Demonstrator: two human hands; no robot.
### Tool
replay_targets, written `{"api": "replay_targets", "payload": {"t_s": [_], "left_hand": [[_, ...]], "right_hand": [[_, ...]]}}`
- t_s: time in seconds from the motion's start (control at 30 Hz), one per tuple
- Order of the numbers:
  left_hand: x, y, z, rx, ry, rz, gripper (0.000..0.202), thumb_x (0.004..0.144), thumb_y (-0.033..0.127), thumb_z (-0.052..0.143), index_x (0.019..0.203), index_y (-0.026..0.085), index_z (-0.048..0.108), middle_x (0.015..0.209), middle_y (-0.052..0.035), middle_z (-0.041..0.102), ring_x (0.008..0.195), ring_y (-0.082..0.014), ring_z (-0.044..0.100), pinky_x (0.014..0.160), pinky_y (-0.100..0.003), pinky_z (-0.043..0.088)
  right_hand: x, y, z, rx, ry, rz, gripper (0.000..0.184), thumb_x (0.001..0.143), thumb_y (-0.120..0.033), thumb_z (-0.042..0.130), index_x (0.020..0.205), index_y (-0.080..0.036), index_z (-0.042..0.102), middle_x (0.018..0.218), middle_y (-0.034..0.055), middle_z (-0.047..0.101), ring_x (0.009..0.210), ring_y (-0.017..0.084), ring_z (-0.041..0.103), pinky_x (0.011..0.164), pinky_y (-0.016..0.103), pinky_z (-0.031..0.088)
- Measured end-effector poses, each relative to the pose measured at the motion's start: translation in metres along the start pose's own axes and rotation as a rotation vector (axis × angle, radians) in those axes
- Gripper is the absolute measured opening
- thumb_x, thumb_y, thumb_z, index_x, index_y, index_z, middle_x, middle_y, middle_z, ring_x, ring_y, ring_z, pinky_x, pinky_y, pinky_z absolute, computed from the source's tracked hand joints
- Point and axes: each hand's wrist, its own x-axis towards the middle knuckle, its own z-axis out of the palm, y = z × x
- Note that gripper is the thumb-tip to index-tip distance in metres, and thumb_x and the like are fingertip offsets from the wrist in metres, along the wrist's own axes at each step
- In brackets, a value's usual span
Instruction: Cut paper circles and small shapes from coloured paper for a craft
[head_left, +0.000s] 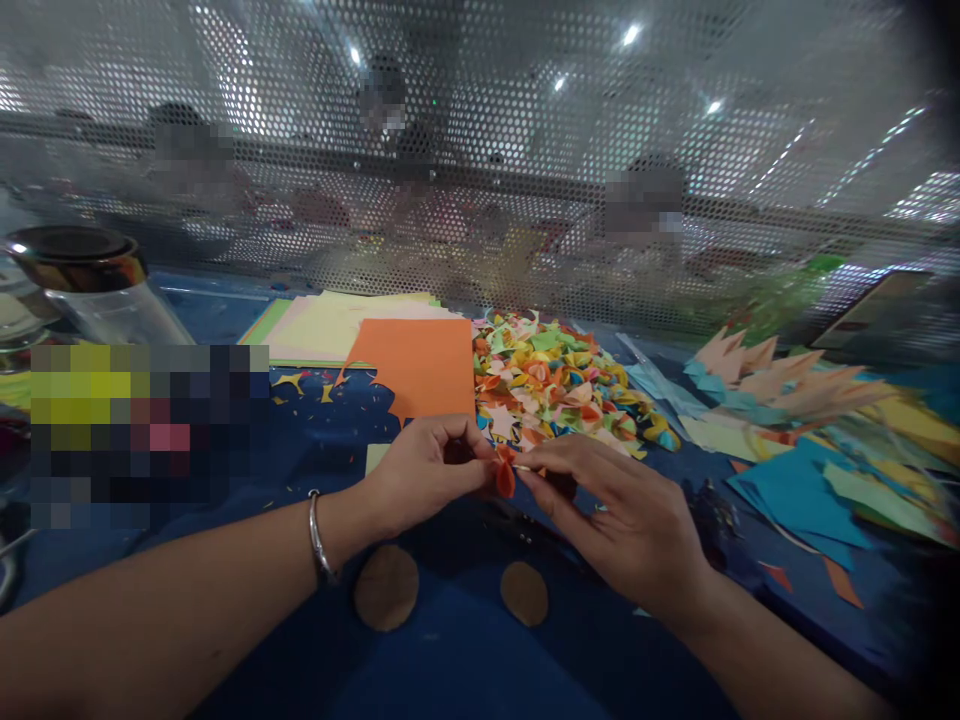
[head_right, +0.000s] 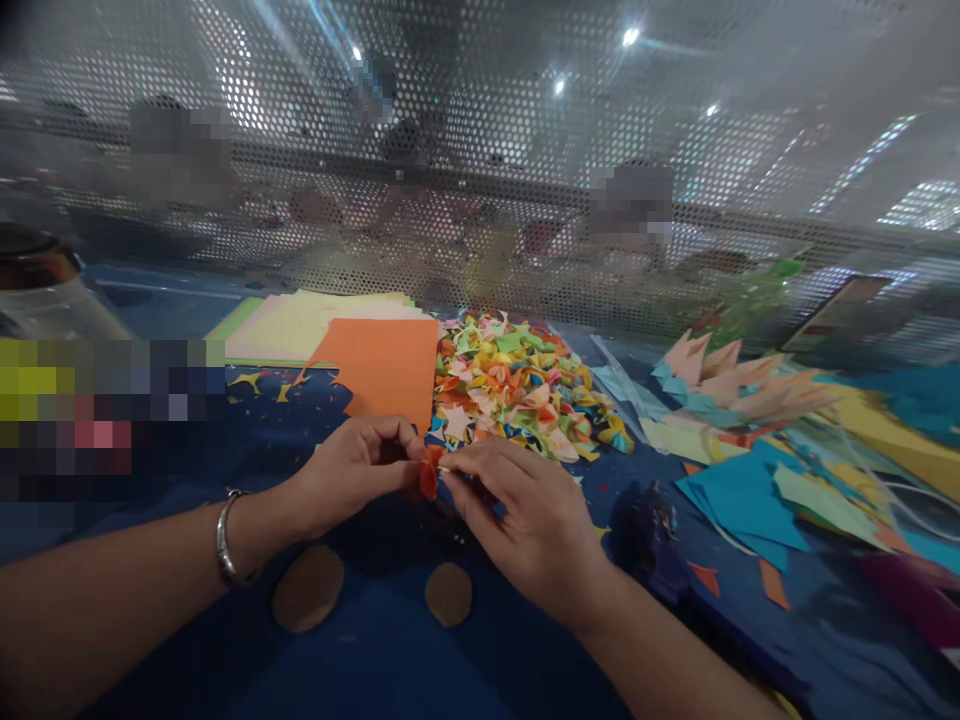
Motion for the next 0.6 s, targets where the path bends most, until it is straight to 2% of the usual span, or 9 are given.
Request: {"api": "replay_targets", "payload": {"t_s": [0.17,0.27,0.43,0.6], "left_hand": [[0.0005,0.0,-0.0003,-0.024,-0.01,-0.003,0.02,0.064,0.016,0.078,0.069,0.014,0.059,0.06,0.003,0.064,0.055,-0.0059,0.06,0.062,-0.021,0.049],[0.0012,-0.002,-0.0005,-0.029,-0.007,0.016,0.021,0.065,0.021,0.078,0.07,0.014,0.059,0.065,0.0012,0.067,0.059,-0.0072,0.062,0.065,-0.022,0.05],[0.0015,-0.0031,-0.0009,0.009,0.063,0.081,0.025,0.063,0.024,0.08,0.072,0.015,0.058,0.067,0.0017,0.066,0.061,-0.0079,0.062,0.065,-0.022,0.05],[0.0018,0.0008,-0.0009,0.03,0.13,0.177,0.019,0.066,0.022,0.074,0.071,0.017,0.057,0.066,0.0028,0.064,0.06,-0.0072,0.06,0.064,-0.023,0.05]], "right_hand": [[0.0009,-0.0002,0.0006,-0.018,0.001,-0.01,0.011,0.091,-0.011,0.061,0.098,-0.02,0.063,0.089,0.0026,0.073,0.083,0.013,0.069,0.08,0.026,0.053],[0.0005,-0.0009,-0.0002,-0.021,-0.004,0.0,0.013,0.091,-0.013,0.061,0.101,-0.021,0.064,0.088,0.0013,0.072,0.081,0.012,0.068,0.075,0.024,0.053],[-0.0014,-0.0023,-0.0007,-0.021,-0.023,0.144,0.019,0.091,-0.022,0.063,0.11,-0.024,0.065,0.083,-0.0006,0.068,0.066,0.011,0.064,0.064,0.024,0.053],[0.0007,-0.0028,-0.0002,0.101,-0.019,0.308,0.024,0.089,-0.029,0.065,0.112,-0.023,0.064,0.085,0.0008,0.071,0.065,0.011,0.066,0.062,0.022,0.056]]}}
